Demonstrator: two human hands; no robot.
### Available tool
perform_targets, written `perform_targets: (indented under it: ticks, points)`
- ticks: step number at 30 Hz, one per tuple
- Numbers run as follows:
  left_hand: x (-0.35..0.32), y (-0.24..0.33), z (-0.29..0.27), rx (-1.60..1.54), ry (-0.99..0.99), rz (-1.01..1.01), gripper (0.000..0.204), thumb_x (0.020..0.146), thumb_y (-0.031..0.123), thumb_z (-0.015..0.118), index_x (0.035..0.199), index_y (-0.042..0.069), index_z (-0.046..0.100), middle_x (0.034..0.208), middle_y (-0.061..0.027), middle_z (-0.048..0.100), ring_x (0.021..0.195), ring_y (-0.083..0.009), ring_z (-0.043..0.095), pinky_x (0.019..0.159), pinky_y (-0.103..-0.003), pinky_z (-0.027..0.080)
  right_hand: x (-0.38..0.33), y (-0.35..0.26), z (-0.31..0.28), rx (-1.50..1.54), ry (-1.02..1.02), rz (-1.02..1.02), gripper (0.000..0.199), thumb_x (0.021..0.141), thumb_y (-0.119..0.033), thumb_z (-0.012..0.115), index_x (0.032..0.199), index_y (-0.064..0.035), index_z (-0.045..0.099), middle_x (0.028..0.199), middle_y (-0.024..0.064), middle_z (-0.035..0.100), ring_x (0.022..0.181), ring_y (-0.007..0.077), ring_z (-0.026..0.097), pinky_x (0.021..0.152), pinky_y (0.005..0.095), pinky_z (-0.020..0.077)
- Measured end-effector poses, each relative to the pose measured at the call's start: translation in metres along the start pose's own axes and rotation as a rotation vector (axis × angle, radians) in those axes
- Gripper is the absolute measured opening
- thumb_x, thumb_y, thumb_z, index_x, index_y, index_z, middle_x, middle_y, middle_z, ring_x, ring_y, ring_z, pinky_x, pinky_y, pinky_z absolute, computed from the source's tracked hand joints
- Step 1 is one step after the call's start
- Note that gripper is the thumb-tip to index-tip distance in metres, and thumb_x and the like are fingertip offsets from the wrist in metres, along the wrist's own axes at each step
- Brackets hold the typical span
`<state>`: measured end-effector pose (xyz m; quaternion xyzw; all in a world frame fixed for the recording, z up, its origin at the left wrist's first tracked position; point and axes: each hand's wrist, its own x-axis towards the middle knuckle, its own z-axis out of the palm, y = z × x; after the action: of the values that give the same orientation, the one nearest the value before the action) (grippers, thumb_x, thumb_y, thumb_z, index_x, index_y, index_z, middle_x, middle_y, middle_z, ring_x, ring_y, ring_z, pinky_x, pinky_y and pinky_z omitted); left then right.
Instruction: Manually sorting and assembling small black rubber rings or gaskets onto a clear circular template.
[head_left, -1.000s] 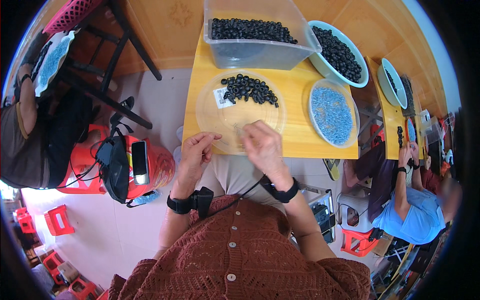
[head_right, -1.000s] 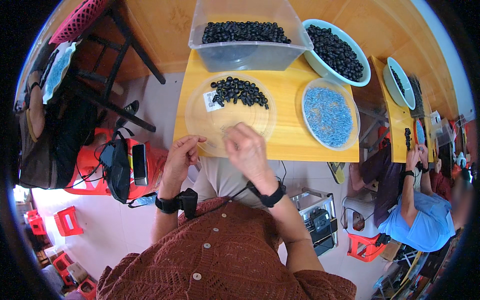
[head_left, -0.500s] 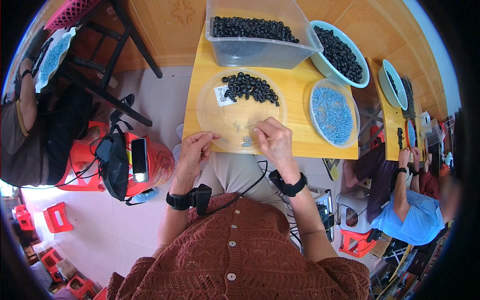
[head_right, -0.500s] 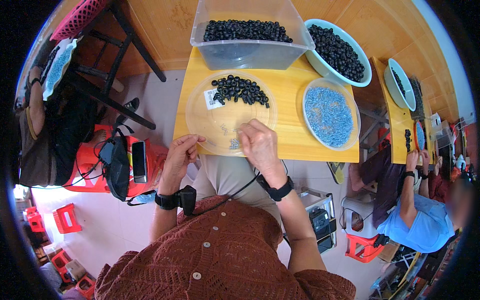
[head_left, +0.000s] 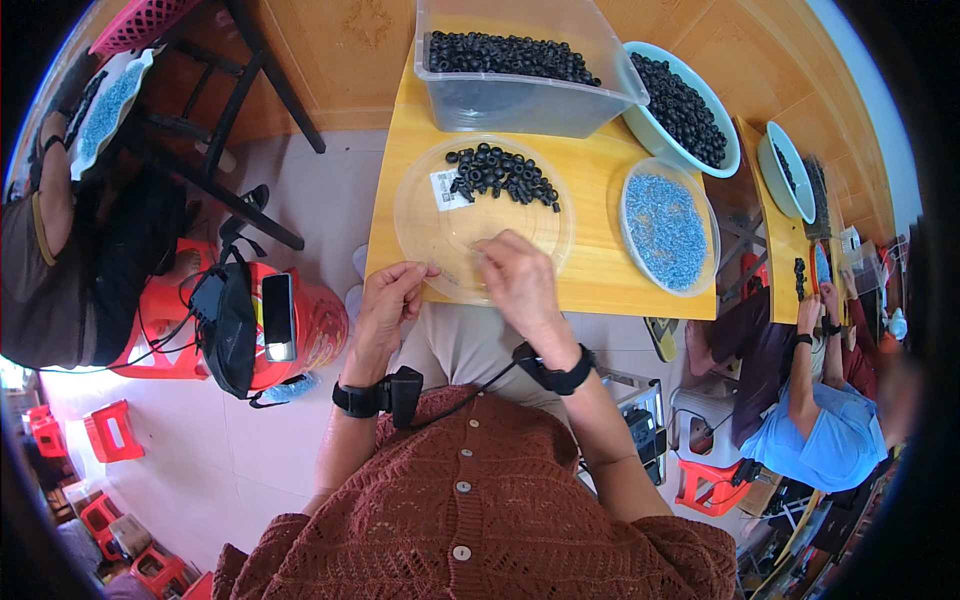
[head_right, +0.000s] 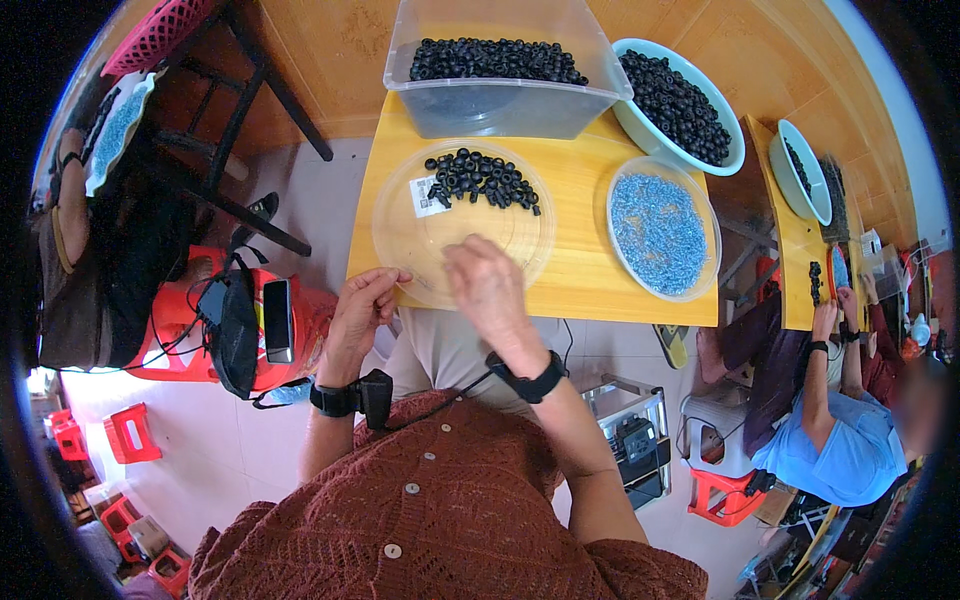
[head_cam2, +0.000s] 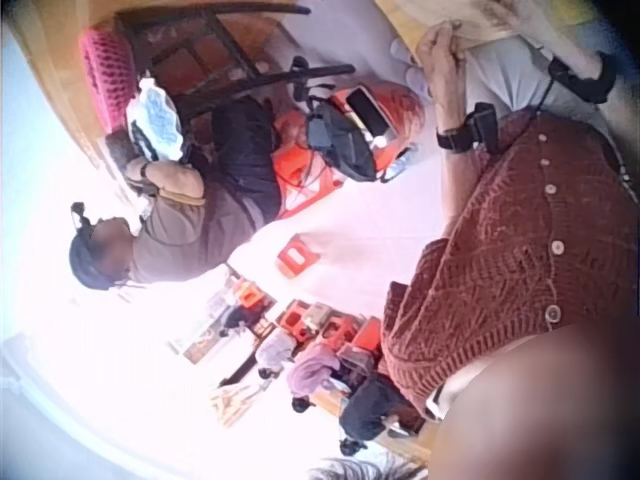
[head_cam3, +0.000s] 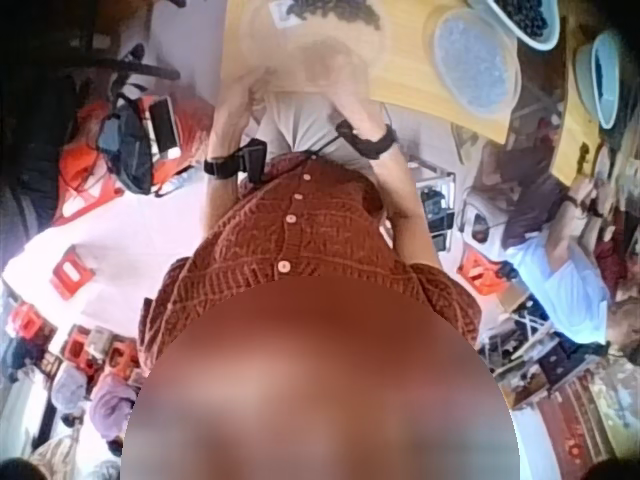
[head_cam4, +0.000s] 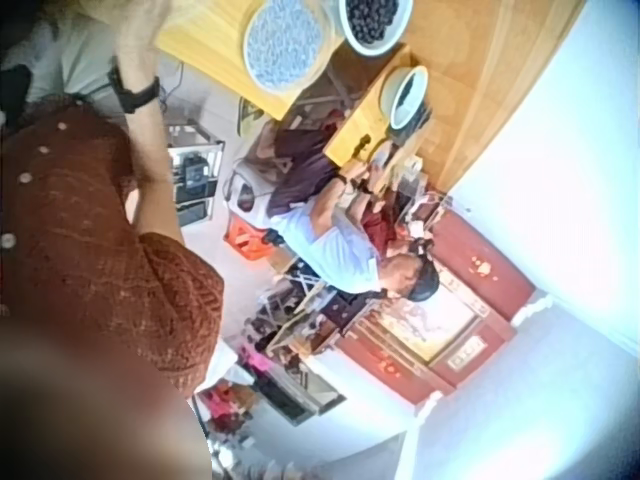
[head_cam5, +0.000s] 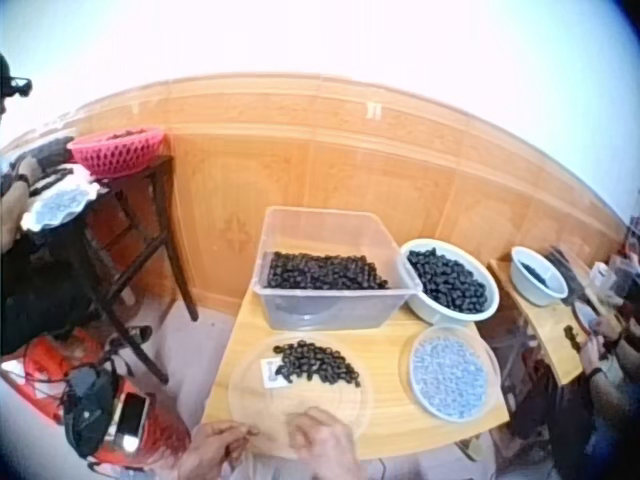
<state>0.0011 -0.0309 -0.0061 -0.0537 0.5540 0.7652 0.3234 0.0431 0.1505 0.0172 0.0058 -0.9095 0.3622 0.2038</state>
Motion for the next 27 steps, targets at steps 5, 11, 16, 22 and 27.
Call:
perform_targets:
  ticks: [5, 11, 16, 22, 27]
  points:
    - [0.000, 0.000, 0.000, -0.003, 0.002, 0.019, 0.022, 0.086, 0.019, 0.055, 0.089, -0.001, 0.063, 0.056, 0.0063, 0.034, 0.047, -0.0043, 0.033, 0.043, -0.018, 0.026, 0.001, 0.026, -0.031, -0.054, -0.121, 0.066, 0.023, 0.067, 0.006, 0.058, 0.086, -0.0037, 0.065, 0.074, 0.0098, 0.057, 0.069, 0.0253, 0.059, 0.063, 0.0326, 0.0465]
    - [0.002, -0.002, 0.000, 0.006, -0.004, 0.023, 0.021, 0.086, 0.018, 0.054, 0.090, -0.001, 0.063, 0.055, 0.0061, 0.035, 0.047, -0.0041, 0.034, 0.043, -0.018, 0.027, 0.001, 0.025, -0.034, -0.145, -0.314, -0.095, 0.025, 0.064, 0.006, 0.058, 0.085, -0.0060, 0.066, 0.076, 0.0085, 0.057, 0.073, 0.0253, 0.058, 0.065, 0.0341, 0.0472]
    - [0.002, -0.002, 0.000, -0.001, -0.012, 0.026, 0.021, 0.086, 0.018, 0.054, 0.090, -0.001, 0.063, 0.054, 0.0062, 0.035, 0.046, -0.0043, 0.034, 0.042, -0.018, 0.027, 0.003, 0.031, -0.037, -0.192, -0.369, -0.188, 0.018, 0.067, 0.003, 0.059, 0.083, -0.0037, 0.063, 0.076, 0.0093, 0.056, 0.075, 0.0271, 0.057, 0.066, 0.0355, 0.0476]
    - [-0.004, 0.005, 0.009, 0.081, 0.000, 0.040, 0.021, 0.085, 0.019, 0.056, 0.089, 0.000, 0.064, 0.051, 0.0060, 0.036, 0.044, -0.0043, 0.033, 0.041, -0.018, 0.026, 0.001, 0.030, -0.043, -0.073, -0.256, -0.051, 0.011, 0.072, -0.001, 0.057, 0.083, -0.0021, 0.061, 0.079, 0.0121, 0.055, 0.079, 0.0297, 0.056, 0.068, 0.0369, 0.0465]
    - [-0.006, 0.017, 0.029, 0.220, -0.057, 0.036, 0.018, 0.083, 0.019, 0.059, 0.084, 0.002, 0.067, 0.052, 0.0053, 0.043, 0.044, -0.0030, 0.035, 0.041, -0.018, 0.026, 0.004, 0.000, -0.043, 0.132, -0.234, -0.117, 0.013, 0.072, 0.004, 0.060, 0.084, 0.0009, 0.059, 0.077, 0.0115, 0.055, 0.072, 0.0274, 0.057, 0.063, 0.0325, 0.0464]
